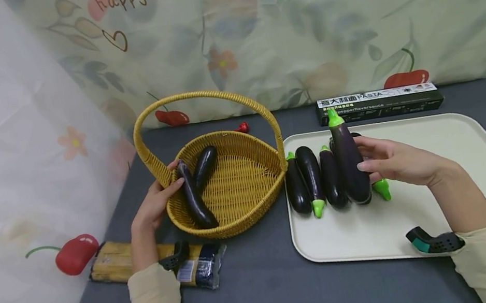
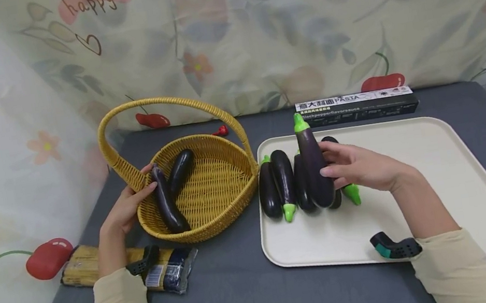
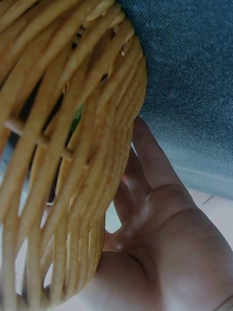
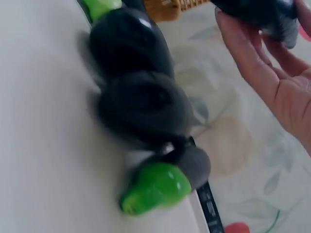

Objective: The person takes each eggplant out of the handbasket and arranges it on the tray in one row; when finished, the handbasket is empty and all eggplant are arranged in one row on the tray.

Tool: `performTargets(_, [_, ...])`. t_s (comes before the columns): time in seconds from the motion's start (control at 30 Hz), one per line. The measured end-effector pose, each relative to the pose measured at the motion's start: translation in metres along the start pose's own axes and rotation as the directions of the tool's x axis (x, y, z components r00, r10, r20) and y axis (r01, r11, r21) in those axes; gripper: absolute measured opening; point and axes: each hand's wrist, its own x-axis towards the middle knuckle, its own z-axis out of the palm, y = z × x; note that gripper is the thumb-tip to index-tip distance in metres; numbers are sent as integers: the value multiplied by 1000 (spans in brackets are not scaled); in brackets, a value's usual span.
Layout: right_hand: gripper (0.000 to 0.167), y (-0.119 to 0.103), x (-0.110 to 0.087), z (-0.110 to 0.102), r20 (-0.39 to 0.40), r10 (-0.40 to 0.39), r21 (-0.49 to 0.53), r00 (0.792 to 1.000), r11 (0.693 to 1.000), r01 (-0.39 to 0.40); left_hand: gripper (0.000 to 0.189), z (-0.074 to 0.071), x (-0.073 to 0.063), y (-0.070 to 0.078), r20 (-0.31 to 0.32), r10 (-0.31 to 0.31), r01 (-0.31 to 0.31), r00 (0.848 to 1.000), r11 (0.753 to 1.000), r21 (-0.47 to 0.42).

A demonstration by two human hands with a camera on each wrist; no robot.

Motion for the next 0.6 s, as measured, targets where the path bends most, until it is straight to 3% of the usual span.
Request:
performTargets(0.3, [63, 14, -7, -34, -91, 34, 5, 995, 999, -34, 65, 0, 0, 1, -10, -15, 15, 1000, 1000, 3])
performTargets(0.6, [67, 33, -15, -61, -178, 147, -28, 973, 988, -155, 65, 1, 0, 1, -7, -15, 15, 1000, 1000, -5])
